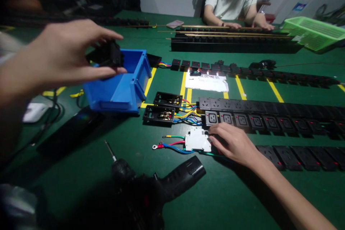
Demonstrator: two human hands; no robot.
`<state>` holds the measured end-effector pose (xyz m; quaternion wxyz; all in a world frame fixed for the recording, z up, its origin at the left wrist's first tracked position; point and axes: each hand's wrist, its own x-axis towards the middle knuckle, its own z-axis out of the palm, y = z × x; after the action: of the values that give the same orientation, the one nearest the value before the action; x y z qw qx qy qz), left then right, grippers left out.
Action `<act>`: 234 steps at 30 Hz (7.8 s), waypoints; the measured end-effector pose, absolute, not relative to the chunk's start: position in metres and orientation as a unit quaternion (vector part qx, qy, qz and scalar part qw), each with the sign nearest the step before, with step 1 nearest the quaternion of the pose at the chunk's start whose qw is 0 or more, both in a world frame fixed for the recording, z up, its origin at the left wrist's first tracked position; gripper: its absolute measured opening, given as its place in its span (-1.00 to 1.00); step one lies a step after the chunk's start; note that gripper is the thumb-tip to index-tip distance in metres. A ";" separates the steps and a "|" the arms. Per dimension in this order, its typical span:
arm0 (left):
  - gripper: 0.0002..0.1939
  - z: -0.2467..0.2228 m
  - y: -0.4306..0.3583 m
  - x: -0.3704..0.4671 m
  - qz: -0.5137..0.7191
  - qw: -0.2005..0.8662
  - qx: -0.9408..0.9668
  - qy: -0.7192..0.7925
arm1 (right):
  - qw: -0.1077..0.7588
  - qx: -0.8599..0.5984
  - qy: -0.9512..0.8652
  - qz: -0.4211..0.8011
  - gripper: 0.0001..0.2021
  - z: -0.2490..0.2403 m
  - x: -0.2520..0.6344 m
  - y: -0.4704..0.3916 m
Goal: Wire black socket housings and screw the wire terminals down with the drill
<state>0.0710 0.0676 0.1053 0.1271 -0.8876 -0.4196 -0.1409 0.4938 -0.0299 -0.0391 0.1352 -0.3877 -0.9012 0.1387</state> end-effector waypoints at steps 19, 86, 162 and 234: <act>-0.67 -0.003 -0.033 0.140 0.076 -0.071 -0.963 -0.248 | 0.011 -0.437 -0.889 0.135 -0.69 -0.042 0.510 -0.056; -0.59 -0.024 -0.038 0.173 0.030 -0.115 -0.926 -0.358 | 0.163 -0.329 -0.930 0.003 -0.88 -0.066 0.412 -0.049; -0.71 -0.029 -0.037 0.162 0.014 -0.109 -0.941 -0.320 | 0.163 -0.204 -0.965 0.020 -0.66 -0.081 0.412 -0.056; -0.49 -0.011 -0.044 0.151 0.077 -0.098 -0.935 -0.332 | 0.211 -0.204 -0.956 0.022 -0.75 -0.080 0.409 -0.057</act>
<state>0.1512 -0.0442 -0.0108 -0.0985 -0.9349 -0.3321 0.0771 0.4087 -0.0574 -0.0800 0.2109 -0.2035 -0.9558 0.0222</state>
